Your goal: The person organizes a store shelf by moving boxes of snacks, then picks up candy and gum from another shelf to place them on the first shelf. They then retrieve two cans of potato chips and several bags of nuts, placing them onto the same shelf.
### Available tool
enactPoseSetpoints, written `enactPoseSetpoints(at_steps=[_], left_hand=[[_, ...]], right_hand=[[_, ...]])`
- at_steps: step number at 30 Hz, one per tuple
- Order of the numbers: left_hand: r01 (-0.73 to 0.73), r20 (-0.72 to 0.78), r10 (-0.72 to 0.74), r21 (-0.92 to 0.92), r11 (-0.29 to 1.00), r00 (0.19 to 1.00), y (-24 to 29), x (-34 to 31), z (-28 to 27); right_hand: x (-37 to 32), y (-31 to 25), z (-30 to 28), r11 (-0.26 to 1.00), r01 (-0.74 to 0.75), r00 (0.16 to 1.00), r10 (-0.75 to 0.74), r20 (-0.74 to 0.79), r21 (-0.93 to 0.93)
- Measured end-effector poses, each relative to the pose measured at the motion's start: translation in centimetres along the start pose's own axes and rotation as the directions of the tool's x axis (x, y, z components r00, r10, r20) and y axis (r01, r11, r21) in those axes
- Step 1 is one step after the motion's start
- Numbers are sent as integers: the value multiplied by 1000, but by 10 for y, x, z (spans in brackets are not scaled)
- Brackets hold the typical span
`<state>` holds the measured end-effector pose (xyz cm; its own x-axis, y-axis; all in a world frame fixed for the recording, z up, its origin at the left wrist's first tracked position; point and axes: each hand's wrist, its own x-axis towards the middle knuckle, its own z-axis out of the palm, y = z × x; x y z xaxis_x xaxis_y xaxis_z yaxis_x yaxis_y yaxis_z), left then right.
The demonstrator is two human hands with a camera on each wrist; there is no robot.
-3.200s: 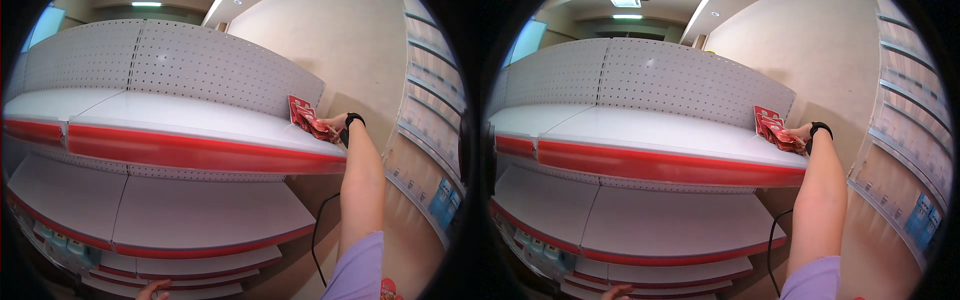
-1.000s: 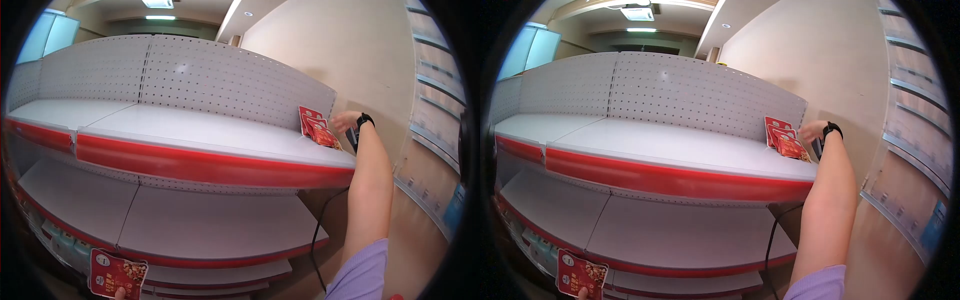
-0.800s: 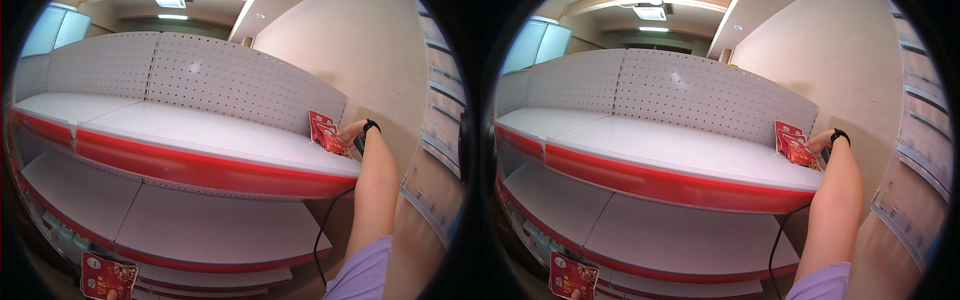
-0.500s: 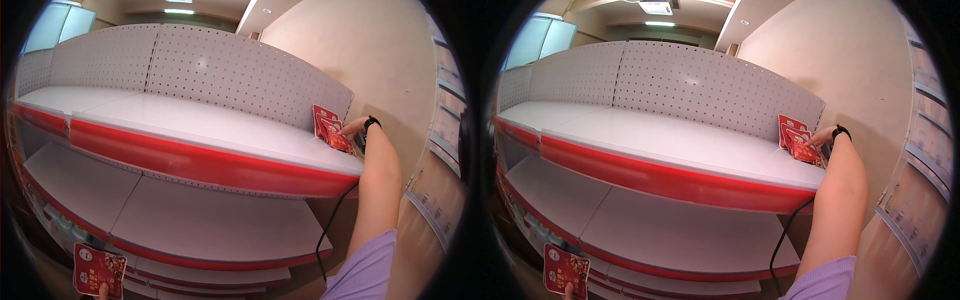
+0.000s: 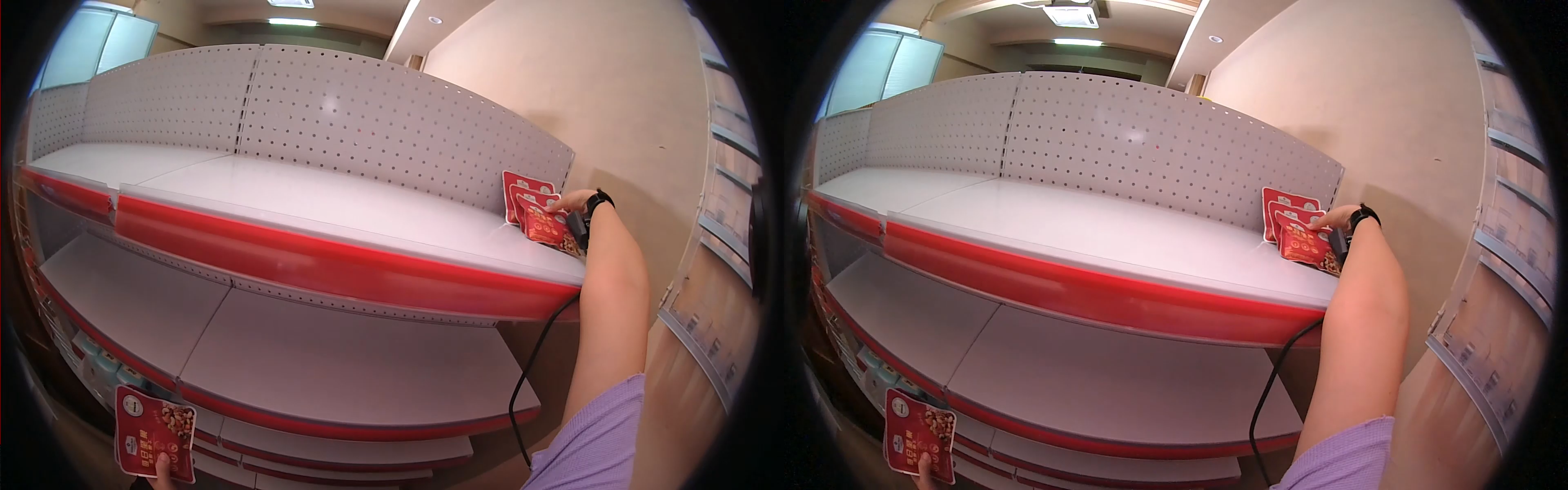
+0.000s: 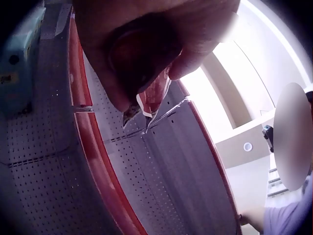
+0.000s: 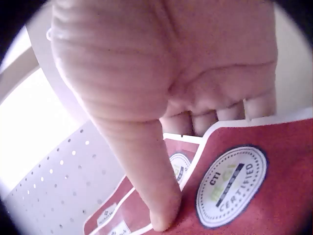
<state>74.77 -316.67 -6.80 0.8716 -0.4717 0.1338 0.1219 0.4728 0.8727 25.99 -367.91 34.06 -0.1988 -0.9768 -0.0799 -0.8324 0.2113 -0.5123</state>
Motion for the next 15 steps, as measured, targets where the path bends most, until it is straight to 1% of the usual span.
enactPoseSetpoints(at_steps=[1,3,5,6,7,8,9,10,11,12,13,14,15], left_hand=[[-2,-1,2,0,1000,1000,0,0,-1],[4,-9,-4,38,999,1000,0,-1,-6],[-12,-19,13,37,999,1000,3,0,-6],[-25,-25,25,31,999,999,4,0,-7],[-21,-20,22,33,999,1000,4,1,-9],[-4,-18,4,30,1000,1000,5,2,-11],[16,-13,-15,28,999,1000,6,4,-14],[24,-2,-24,28,999,1000,6,7,-16],[1,58,-2,21,1000,998,6,11,-18],[-20,120,18,12,1000,993,5,17,-21],[-6,139,4,15,1000,990,2,23,-26],[49,181,-49,5,999,982,-2,30,-33],[107,225,-105,1,994,969,-1,36,-41]], right_hand=[[-7,-1,-2,1000,2,1000,-2,1,1],[-22,-4,-6,959,24,989,-64,132,283],[-23,-18,-21,934,262,950,-294,104,244],[-14,-29,-36,919,395,916,-394,-82,-5],[-40,-47,-45,931,345,925,-359,-125,-115],[-53,-56,-52,886,457,872,-463,-161,-76],[-61,-69,-68,858,511,857,-513,-45,-50],[-77,-81,-77,797,594,791,-604,-101,-111],[-110,-92,-70,728,683,726,-668,-167,59],[-111,-102,-90,710,703,669,-683,-293,-50],[-147,-109,-87,607,771,513,-772,-375,-194],[-179,-117,-88,518,800,380,-828,-411,-302],[-208,-123,-90,442,812,279,-868,-411,-382]])
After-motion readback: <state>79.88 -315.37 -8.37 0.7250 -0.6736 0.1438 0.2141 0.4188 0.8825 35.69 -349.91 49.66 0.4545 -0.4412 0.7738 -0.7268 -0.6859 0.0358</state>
